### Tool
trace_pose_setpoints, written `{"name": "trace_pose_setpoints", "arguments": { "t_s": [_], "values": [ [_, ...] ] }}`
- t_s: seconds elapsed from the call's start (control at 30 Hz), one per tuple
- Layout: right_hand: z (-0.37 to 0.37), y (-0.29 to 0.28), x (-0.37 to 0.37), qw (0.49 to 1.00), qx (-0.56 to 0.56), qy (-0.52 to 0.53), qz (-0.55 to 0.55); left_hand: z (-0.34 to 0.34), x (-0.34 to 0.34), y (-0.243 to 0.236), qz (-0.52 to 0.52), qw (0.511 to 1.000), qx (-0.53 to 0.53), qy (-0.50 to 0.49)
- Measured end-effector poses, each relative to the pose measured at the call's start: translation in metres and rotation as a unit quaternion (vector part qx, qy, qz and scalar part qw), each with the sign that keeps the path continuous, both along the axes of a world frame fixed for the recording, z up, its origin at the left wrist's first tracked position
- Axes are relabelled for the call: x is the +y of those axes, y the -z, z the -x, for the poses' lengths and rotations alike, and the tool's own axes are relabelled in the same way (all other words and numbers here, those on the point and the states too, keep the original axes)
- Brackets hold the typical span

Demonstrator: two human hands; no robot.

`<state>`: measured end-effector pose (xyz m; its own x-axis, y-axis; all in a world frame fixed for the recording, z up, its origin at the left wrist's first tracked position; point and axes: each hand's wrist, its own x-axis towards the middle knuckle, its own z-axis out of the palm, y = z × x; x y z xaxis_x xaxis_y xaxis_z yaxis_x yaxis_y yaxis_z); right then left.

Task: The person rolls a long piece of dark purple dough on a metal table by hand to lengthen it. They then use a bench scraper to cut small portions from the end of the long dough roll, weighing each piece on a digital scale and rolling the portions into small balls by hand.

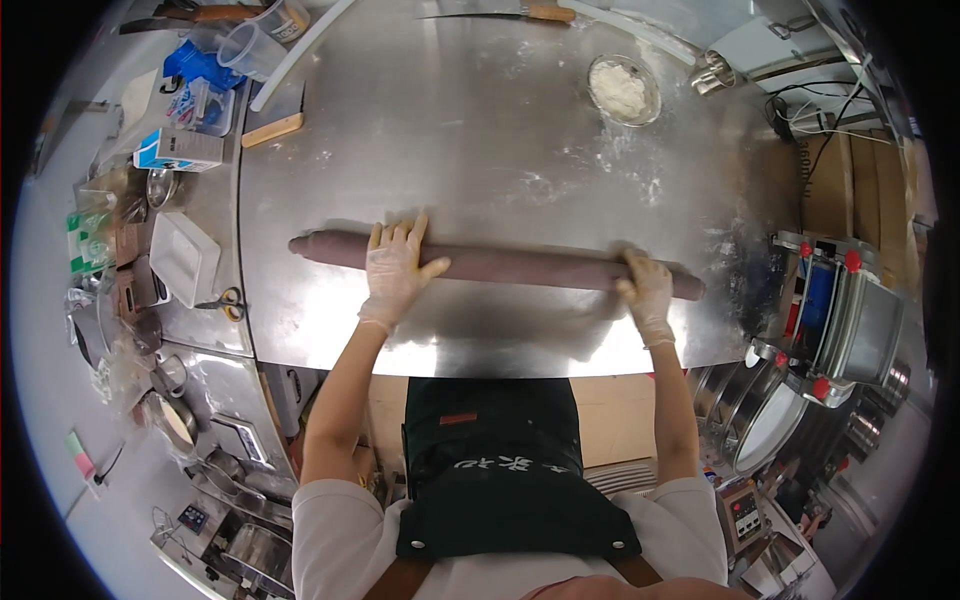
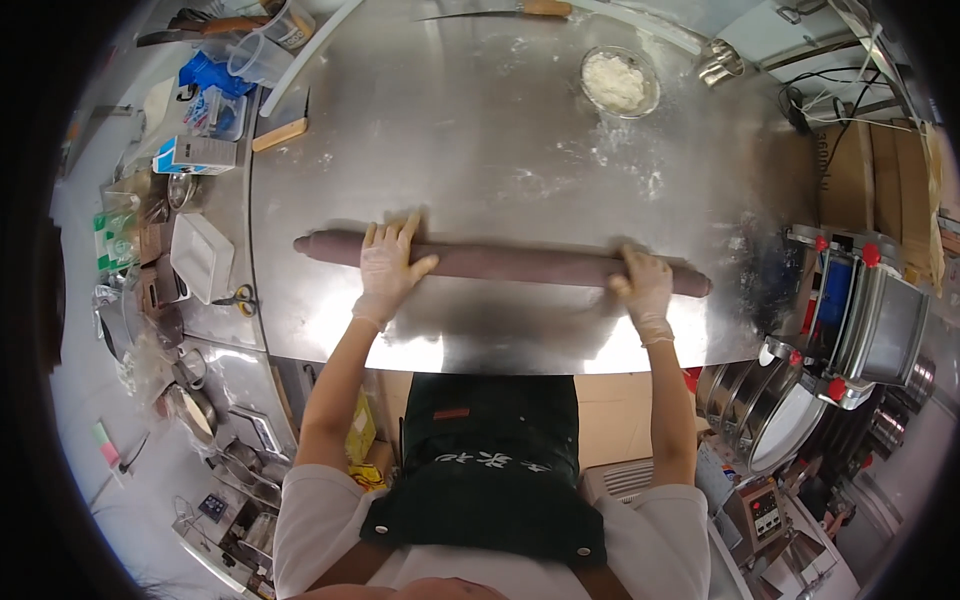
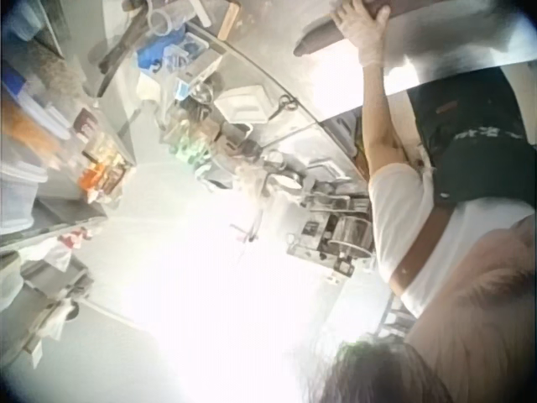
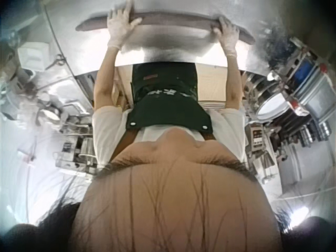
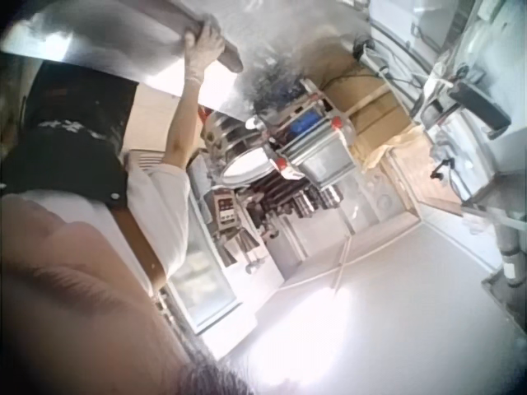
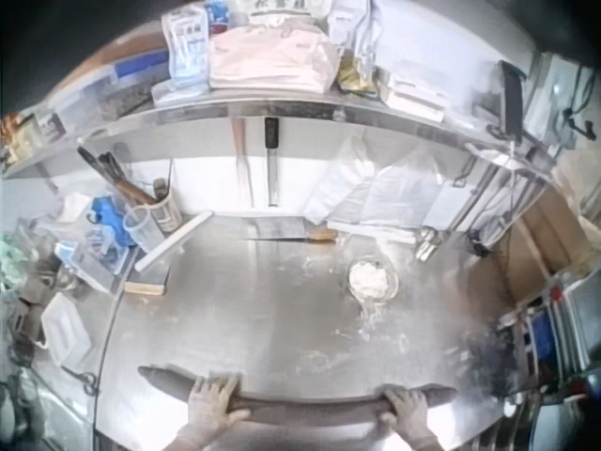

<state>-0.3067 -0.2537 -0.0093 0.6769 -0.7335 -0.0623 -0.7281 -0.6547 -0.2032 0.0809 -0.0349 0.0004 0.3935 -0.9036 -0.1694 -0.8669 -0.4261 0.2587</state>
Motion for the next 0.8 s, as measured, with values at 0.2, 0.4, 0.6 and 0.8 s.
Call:
{"name": "trace_pose_setpoints", "arguments": {
  "t_s": [0.2, 0.4, 0.6, 0.8],
  "values": [
    [-0.165, -0.003, 0.095, 0.988, 0.024, -0.145, -0.038, -0.098, 0.071, 0.010, 0.081, 0.976, -0.088, 0.182],
    [-0.236, 0.005, 0.140, 0.980, 0.058, -0.178, -0.067, -0.123, 0.072, -0.001, 0.144, 0.945, -0.105, 0.274],
    [-0.256, -0.008, 0.163, 0.993, 0.034, -0.111, -0.024, -0.103, 0.086, 0.001, 0.079, 0.981, -0.089, 0.150],
    [-0.326, 0.012, 0.234, 0.986, -0.150, -0.068, -0.034, -0.066, 0.099, 0.017, 0.122, 0.988, 0.068, 0.060]
  ]
}}
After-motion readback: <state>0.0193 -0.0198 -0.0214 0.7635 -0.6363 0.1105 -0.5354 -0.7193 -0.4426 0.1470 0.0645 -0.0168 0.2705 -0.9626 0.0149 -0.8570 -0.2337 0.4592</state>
